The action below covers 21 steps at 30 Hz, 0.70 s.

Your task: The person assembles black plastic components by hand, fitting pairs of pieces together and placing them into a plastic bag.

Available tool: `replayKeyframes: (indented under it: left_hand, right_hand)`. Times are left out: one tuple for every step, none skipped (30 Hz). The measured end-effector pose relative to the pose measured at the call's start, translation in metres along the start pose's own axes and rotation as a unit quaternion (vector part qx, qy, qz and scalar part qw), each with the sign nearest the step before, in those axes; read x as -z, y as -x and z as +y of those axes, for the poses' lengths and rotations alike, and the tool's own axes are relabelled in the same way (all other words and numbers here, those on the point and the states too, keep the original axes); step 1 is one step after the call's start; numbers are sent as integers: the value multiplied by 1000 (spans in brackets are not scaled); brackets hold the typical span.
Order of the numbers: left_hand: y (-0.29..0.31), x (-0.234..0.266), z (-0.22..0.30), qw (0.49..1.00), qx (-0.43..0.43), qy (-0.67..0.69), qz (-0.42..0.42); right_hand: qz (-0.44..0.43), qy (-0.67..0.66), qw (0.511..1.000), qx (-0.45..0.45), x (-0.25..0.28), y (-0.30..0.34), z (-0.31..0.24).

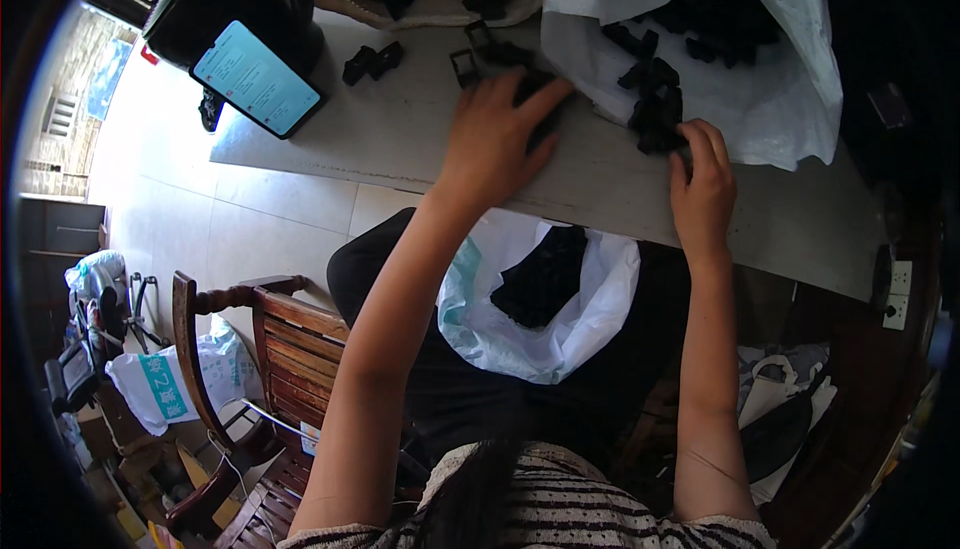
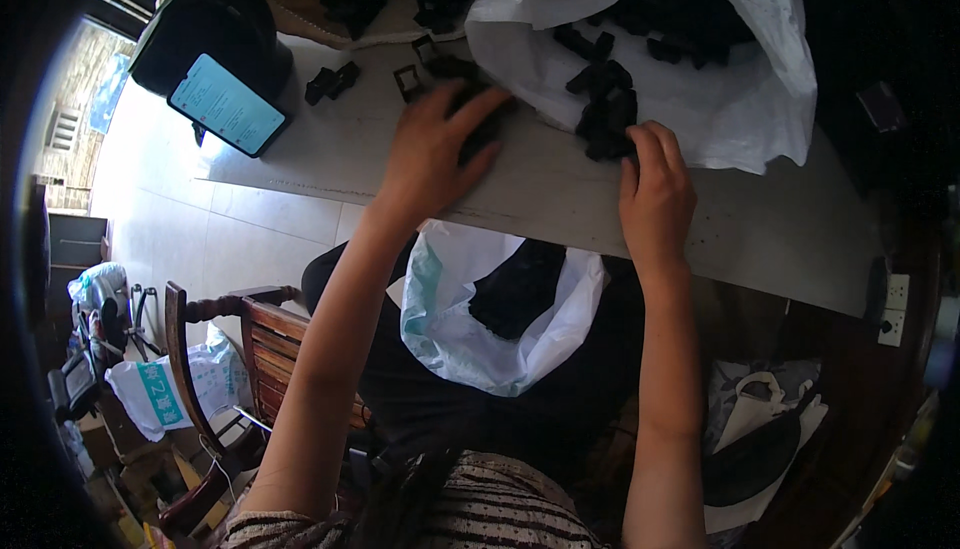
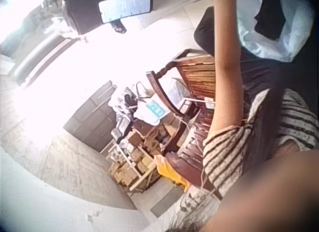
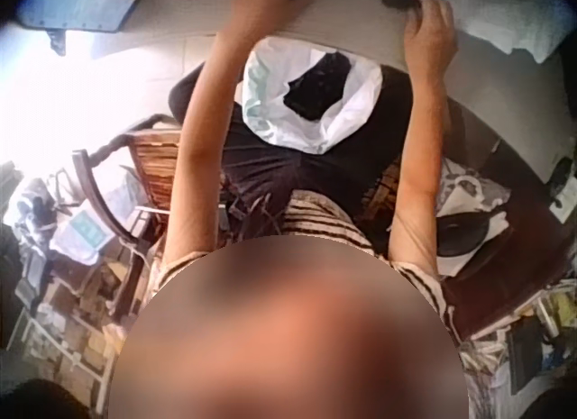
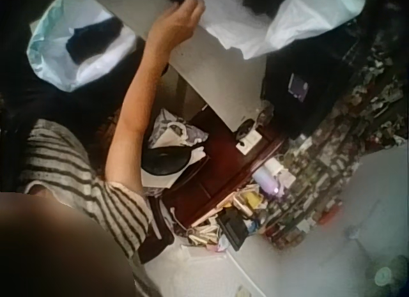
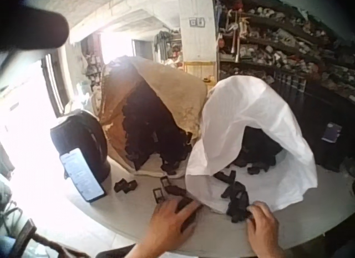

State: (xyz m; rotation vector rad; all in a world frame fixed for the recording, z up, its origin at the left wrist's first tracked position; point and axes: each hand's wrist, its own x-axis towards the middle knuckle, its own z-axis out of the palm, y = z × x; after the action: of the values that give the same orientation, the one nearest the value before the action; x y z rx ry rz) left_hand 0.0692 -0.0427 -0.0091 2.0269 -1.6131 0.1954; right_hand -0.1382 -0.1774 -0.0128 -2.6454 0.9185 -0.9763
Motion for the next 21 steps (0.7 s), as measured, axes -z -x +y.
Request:
replayKeyframes:
  left_hand:
    - [2,3,3,1000,-11,4,-9]
    - [3,7,4,1000,-8,1,-10]
    - [4,10,5,999,-21,-20,19]
    - [4,14,6,997,-34,-40,48]
    - [6,19,6,997,-34,-42,48]
    - [11,27,5,996,-16,6,89]
    - [17,34,4,990,3,53,130]
    - [30,39,1,990,3,50,132]
    - [45,40,-4,989,39,63,132]
    - [55,40,-6,986,76,75,132]
    - [59,41,-1,986,78,75,131]
    - [59,41,6,986,93,96,99]
    - [60,41,10,985,107,118,68]
    - [61,39,8,985,109,116,70]
    - [64,35,4,982,125,128,64]
    - [66,33,2,978,140,141,57]
    - [67,35,2,977,139,147,74]
    - [70,36,1,976,141,146,75]
    - [73,38,-1,975,153,145,66]
    - [76,38,-1,974,163,148,56]
    - [77,38,-1,974,164,148,56]
  right_hand:
    - [-1,-4,1000,0,-1,0,-3]
    - [-8,-20,1000,-19,-1,1,-7]
    - [-16,-35,998,-39,-1,2,-10]
    - [-16,-38,998,-39,-2,5,-11]
    - [-15,-32,998,-50,-3,7,-10]
    - [-13,-25,998,-60,-3,10,-8]
    - [-13,-27,998,-60,-1,12,-7]
    - [-2,-56,996,-74,1,15,-8]
    - [9,-83,992,-91,2,18,-7]
    - [9,-84,992,-92,3,19,-5]
    - [26,-111,985,-126,3,21,-3]
    - [44,-138,977,-159,4,23,-1]
    - [48,-150,974,-165,4,24,1]
    - [47,-153,974,-162,3,26,3]
    - [70,-225,955,-178,0,29,5]
    - [92,-296,931,-193,0,31,4]
    - [82,-344,913,-205,1,35,0]
    - [80,-345,913,-203,3,39,-6]
    - [56,-375,897,-229,5,43,-14]
    - [33,-400,879,-255,7,48,-21]
    - [30,-403,880,-249,7,52,-28]
